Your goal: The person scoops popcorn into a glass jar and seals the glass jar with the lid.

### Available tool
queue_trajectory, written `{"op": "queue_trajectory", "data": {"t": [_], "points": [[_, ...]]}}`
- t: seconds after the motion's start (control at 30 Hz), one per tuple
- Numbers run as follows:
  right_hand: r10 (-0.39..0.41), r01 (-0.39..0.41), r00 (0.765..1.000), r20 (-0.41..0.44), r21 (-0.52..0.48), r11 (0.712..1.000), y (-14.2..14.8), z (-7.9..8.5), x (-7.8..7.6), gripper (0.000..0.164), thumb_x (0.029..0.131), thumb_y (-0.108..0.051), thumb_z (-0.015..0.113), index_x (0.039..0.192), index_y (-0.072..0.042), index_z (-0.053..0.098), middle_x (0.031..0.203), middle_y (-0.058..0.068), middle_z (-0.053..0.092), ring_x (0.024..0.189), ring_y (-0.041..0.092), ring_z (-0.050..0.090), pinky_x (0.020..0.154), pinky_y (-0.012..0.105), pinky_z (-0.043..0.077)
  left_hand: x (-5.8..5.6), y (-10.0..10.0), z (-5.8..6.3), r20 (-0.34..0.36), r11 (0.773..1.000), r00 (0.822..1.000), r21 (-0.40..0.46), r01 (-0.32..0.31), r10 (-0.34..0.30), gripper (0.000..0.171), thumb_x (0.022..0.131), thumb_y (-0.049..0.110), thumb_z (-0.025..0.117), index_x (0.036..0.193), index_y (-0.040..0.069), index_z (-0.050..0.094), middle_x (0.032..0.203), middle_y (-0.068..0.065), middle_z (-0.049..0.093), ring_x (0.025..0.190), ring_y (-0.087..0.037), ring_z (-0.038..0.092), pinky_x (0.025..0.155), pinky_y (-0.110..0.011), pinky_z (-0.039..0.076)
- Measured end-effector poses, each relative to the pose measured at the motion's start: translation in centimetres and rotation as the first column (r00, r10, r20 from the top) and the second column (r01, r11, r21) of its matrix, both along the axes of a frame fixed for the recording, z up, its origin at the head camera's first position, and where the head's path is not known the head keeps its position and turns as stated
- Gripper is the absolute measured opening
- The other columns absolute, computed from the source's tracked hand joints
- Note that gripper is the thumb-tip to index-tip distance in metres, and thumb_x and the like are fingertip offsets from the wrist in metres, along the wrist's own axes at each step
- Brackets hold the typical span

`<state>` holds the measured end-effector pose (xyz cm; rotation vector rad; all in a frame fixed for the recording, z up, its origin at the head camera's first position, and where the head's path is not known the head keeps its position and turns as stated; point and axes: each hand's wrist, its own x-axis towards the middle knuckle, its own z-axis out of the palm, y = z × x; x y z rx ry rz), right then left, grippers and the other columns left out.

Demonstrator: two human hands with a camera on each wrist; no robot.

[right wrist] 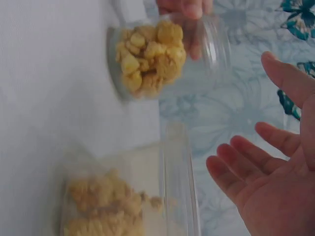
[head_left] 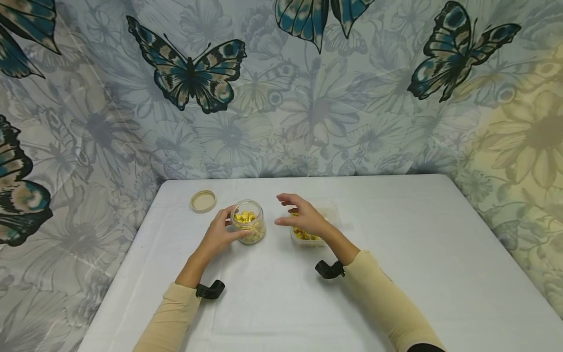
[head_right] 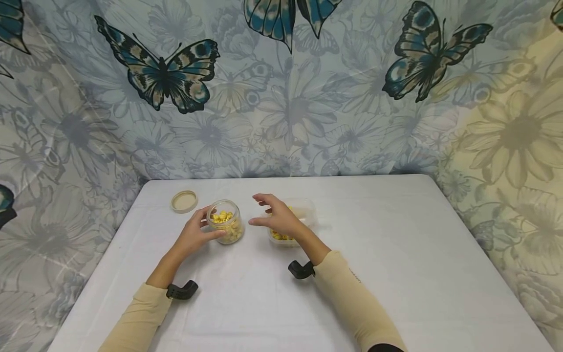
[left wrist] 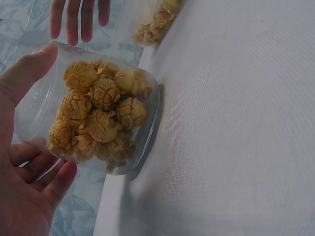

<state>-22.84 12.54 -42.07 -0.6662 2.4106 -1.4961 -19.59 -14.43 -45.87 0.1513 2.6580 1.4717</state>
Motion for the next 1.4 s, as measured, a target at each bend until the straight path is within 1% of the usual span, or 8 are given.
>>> {"op": "queue_trajectory", "data": {"t": [0.07,0.23,0.43,0.6,0.83,1.0,1.2,1.4], "points": [[0.019,-0.019,1.0,0.008,-0.003,1.0,-0.8,0.0,0.2,0.068,0.086,-0.02,0.075,0.145,-0.007,0.042,0.148,0.016,0.044,0.135,0.032,0.044,0.11,0.048,0.041,0.0,0.0,0.0,-0.004,1.0,1.0,0.0,-0.003,0.003,0.089,0.077,0.037,0.082,0.149,0.012,0.035,0.14,-0.015,0.044,0.13,-0.038,0.047,0.108,-0.051,0.042],[0.011,-0.01,1.0,0.026,-0.011,1.0,-2.8,-0.6,0.8,0.07,0.085,-0.017,0.076,0.145,-0.006,0.042,0.147,0.018,0.045,0.133,0.033,0.047,0.109,0.048,0.043,-0.2,-0.1,-0.1,-0.018,1.0,1.0,-0.006,0.014,-0.014,0.09,0.077,0.037,0.082,0.148,0.01,0.035,0.139,-0.016,0.044,0.131,-0.035,0.046,0.11,-0.049,0.041],[-0.043,0.048,0.996,0.081,-0.056,0.997,-4.6,-1.5,1.5,0.075,0.083,-0.019,0.078,0.146,-0.004,0.04,0.144,0.017,0.048,0.132,0.033,0.049,0.108,0.049,0.043,-0.2,-0.5,0.1,-0.032,0.998,0.998,-0.009,0.055,-0.055,0.09,0.077,0.036,0.083,0.148,0.008,0.035,0.14,-0.015,0.045,0.131,-0.031,0.045,0.11,-0.047,0.042],[-0.096,0.103,0.991,0.091,-0.075,0.992,-5.6,-2.0,1.8,0.08,0.082,-0.017,0.08,0.147,-0.001,0.037,0.144,0.017,0.048,0.133,0.034,0.048,0.108,0.047,0.044,-0.4,-0.9,0.3,-0.05,0.996,0.994,-0.006,0.094,-0.094,0.089,0.078,0.031,0.083,0.149,0.007,0.035,0.142,-0.015,0.046,0.132,-0.031,0.045,0.109,-0.046,0.043],[-0.147,0.152,0.987,0.059,-0.094,0.984,-6.6,-3.2,2.2,0.081,0.08,-0.021,0.081,0.146,-0.001,0.038,0.144,0.018,0.049,0.132,0.034,0.05,0.107,0.047,0.045,-0.6,-1.3,0.2,-0.07,0.989,0.987,0.017,0.145,-0.143,0.087,0.078,0.026,0.083,0.149,0.006,0.036,0.141,-0.017,0.047,0.131,-0.034,0.046,0.109,-0.049,0.043],[-0.15,0.154,0.987,0.052,-0.109,0.982,-7.0,-4.1,2.3,0.081,0.08,-0.022,0.082,0.146,-0.004,0.039,0.144,0.016,0.051,0.133,0.032,0.048,0.109,0.049,0.042,-0.8,-1.5,0.1,-0.065,0.985,0.983,0.025,0.172,-0.17,0.086,0.079,0.025,0.082,0.149,0.007,0.035,0.142,-0.018,0.045,0.131,-0.034,0.045,0.109,-0.05,0.042],[-0.148,0.149,0.989,0.017,-0.154,0.977,-7.5,-4.7,2.3,0.079,0.08,-0.019,0.081,0.145,-0.006,0.039,0.144,0.015,0.049,0.134,0.032,0.046,0.109,0.052,0.04,-0.8,-1.7,0.2,-0.062,0.981,0.98,0.016,0.193,-0.191,0.085,0.08,0.018,0.081,0.15,0.006,0.033,0.145,-0.019,0.042,0.134,-0.037,0.043,0.109,-0.05,0.042],[-0.161,0.159,0.987,-0.004,-0.145,0.977,-8.3,-5.1,2.1,0.081,0.078,-0.018,0.082,0.146,-0.009,0.039,0.141,0.014,0.051,0.131,0.029,0.049,0.107,0.049,0.043,-0.7,-1.9,0.3,-0.057,0.98,0.978,0.011,0.2,-0.199,0.085,0.08,0.019,0.081,0.15,0.005,0.033,0.145,-0.019,0.042,0.134,-0.038,0.043,0.109,-0.049,0.042]]}}
